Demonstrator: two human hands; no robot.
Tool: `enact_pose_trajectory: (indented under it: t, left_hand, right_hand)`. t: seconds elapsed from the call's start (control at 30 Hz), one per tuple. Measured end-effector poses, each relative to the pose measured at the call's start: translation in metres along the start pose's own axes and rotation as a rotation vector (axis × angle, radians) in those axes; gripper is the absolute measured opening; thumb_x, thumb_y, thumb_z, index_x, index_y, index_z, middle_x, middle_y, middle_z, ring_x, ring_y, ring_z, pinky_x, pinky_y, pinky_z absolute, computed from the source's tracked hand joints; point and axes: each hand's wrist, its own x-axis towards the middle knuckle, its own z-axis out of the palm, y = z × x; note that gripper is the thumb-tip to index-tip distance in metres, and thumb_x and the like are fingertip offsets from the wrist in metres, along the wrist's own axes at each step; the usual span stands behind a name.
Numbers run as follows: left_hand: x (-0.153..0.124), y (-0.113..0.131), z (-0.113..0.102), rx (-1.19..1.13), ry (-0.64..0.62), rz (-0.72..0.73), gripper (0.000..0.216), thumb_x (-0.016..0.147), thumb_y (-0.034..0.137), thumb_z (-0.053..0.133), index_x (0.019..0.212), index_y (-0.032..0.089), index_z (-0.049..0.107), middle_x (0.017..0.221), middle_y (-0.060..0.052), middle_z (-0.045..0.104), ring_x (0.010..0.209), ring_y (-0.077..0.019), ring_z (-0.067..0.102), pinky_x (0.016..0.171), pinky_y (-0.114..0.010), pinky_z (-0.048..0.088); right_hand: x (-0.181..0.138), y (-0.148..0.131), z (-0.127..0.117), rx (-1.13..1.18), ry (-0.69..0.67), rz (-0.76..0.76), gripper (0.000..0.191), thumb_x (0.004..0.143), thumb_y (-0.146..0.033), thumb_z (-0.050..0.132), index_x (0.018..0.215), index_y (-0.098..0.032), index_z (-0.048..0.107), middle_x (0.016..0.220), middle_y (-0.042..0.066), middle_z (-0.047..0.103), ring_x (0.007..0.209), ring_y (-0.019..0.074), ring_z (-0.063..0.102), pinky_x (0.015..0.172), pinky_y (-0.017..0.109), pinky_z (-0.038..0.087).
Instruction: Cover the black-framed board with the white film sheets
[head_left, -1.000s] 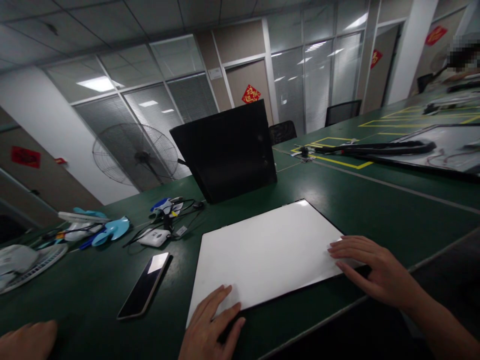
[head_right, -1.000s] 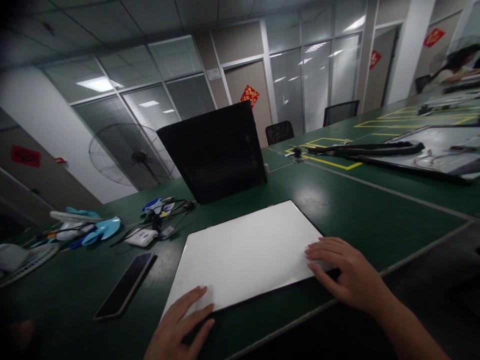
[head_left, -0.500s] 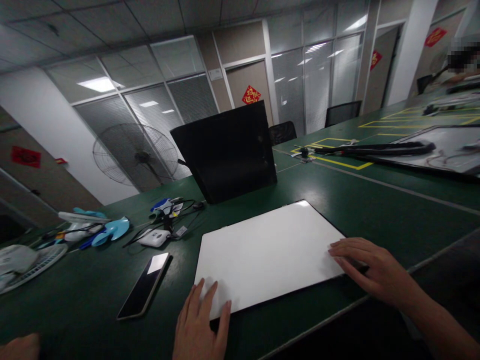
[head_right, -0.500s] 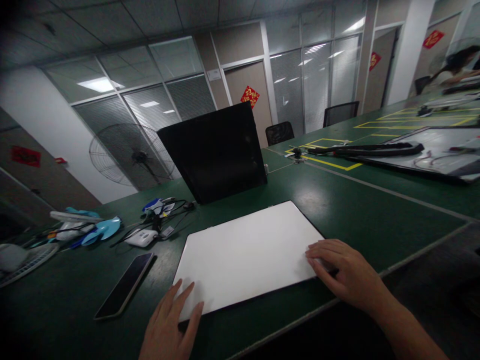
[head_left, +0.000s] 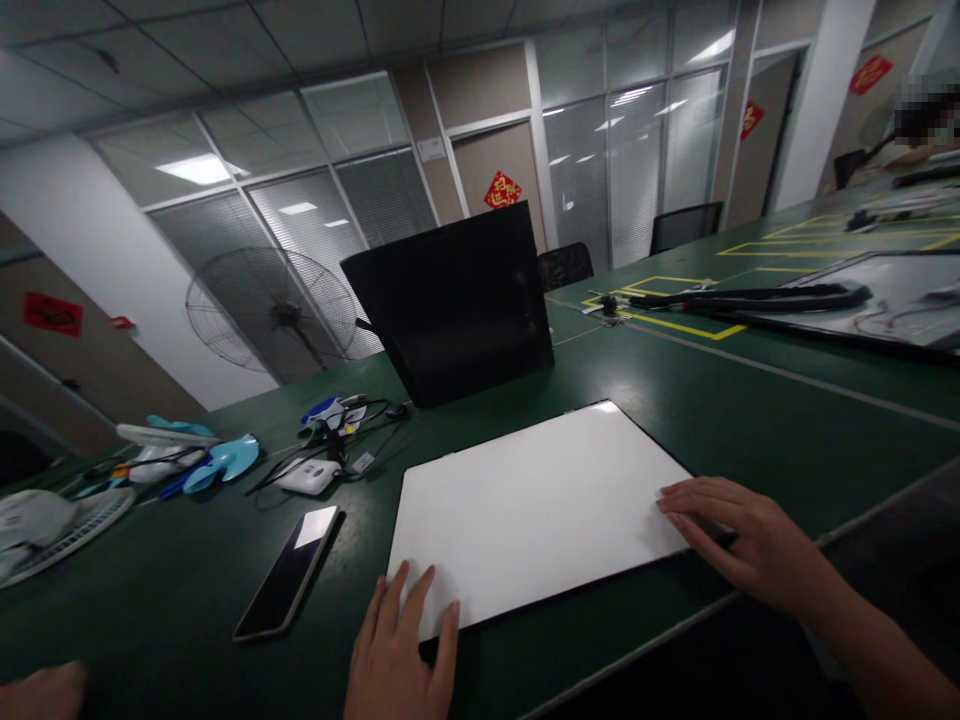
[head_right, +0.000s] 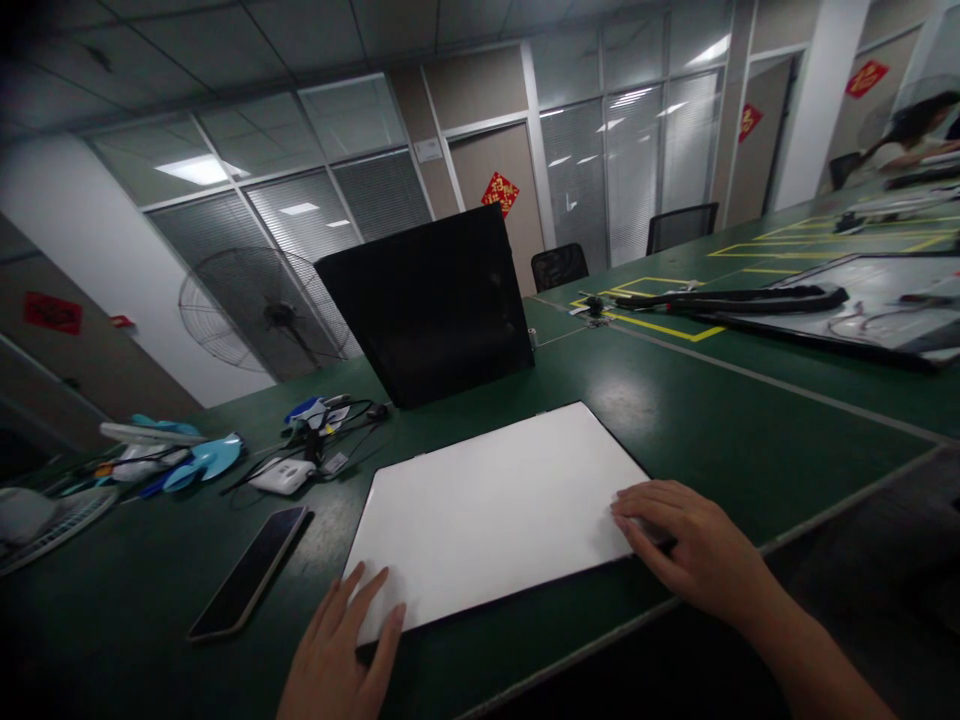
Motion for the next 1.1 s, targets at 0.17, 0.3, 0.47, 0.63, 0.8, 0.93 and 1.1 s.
enact_pose_trajectory:
  t: [0.17, 0.3, 0.47, 0.63, 0.8, 0.93, 1.1]
  left_hand:
    - [-0.0004, -0.0039, 0.0013, 0.01, -0.015, 0.019, 0.05, 0.092, 0.051, 0.06, 0.137, 0.029, 0.065, 0.149, -0.008, 0.06, 0.139, -0.0392, 0.053, 0.102, -0.061, 0.056]
    - [-0.0004, -0.0041, 0.0013, 0.021, -0.006, 0.029, 0.05, 0.092, 0.049, 0.061, 0.136, 0.028, 0.066, 0.147, -0.008, 0.062, 0.138, -0.0387, 0.055, 0.101, -0.059, 0.057]
    - [0.0, -0.0043, 0.0008, 0.06, 0.02, 0.069, 0.049, 0.091, 0.048, 0.062, 0.135, 0.027, 0.067, 0.145, -0.009, 0.063, 0.135, -0.0366, 0.058, 0.1, -0.055, 0.058]
    - [0.0, -0.0046, 0.0015, 0.059, 0.015, 0.071, 0.048, 0.091, 0.047, 0.062, 0.135, 0.028, 0.067, 0.146, -0.008, 0.062, 0.137, -0.0357, 0.056, 0.103, -0.055, 0.057]
    - [-0.0006, -0.0059, 0.0032, 0.046, -0.001, 0.068, 0.049, 0.092, 0.049, 0.06, 0.136, 0.027, 0.066, 0.147, -0.008, 0.062, 0.138, -0.0372, 0.055, 0.103, -0.058, 0.056]
    - [-0.0015, -0.0071, 0.0037, 0.057, 0.003, 0.065, 0.051, 0.092, 0.05, 0.06, 0.137, 0.027, 0.065, 0.147, -0.008, 0.061, 0.138, -0.038, 0.055, 0.102, -0.057, 0.057]
    - [-0.0008, -0.0043, 0.0007, 0.077, 0.004, 0.059, 0.049, 0.093, 0.049, 0.059, 0.136, 0.027, 0.066, 0.147, -0.008, 0.061, 0.137, -0.0371, 0.056, 0.101, -0.056, 0.057]
  right_hand:
    - [0.0007, 0.0003, 0.0004, -0.001, 0.008, -0.009, 0.025, 0.095, -0.036, 0.058, 0.112, -0.028, 0.076, 0.115, 0.005, 0.073, 0.107, 0.0228, 0.07, 0.096, 0.042, 0.06]
    - [-0.0009, 0.0028, 0.0015, -0.007, -0.005, -0.007, 0.025, 0.096, -0.035, 0.058, 0.114, -0.029, 0.075, 0.116, 0.004, 0.073, 0.109, 0.0218, 0.069, 0.098, 0.042, 0.059]
    - [-0.0011, 0.0027, 0.0017, 0.0, 0.004, -0.002, 0.025, 0.095, -0.035, 0.058, 0.113, -0.029, 0.075, 0.115, 0.005, 0.073, 0.107, 0.0221, 0.07, 0.096, 0.042, 0.06]
    - [0.0003, -0.0001, 0.0017, 0.003, 0.022, 0.011, 0.026, 0.095, -0.036, 0.058, 0.111, -0.028, 0.076, 0.113, 0.005, 0.074, 0.106, 0.0227, 0.07, 0.096, 0.042, 0.06]
    - [0.0002, 0.0015, 0.0015, -0.016, 0.016, -0.007, 0.027, 0.097, -0.036, 0.057, 0.114, -0.027, 0.075, 0.116, 0.006, 0.073, 0.107, 0.0222, 0.069, 0.095, 0.042, 0.06]
    - [-0.0012, 0.0033, 0.0022, -0.018, 0.011, -0.016, 0.025, 0.096, -0.034, 0.058, 0.114, -0.029, 0.074, 0.116, 0.004, 0.073, 0.108, 0.0213, 0.069, 0.096, 0.041, 0.06]
    - [-0.0035, 0.0054, 0.0043, -0.017, -0.001, -0.011, 0.026, 0.097, -0.034, 0.058, 0.116, -0.029, 0.074, 0.118, 0.004, 0.072, 0.109, 0.0213, 0.069, 0.097, 0.042, 0.06]
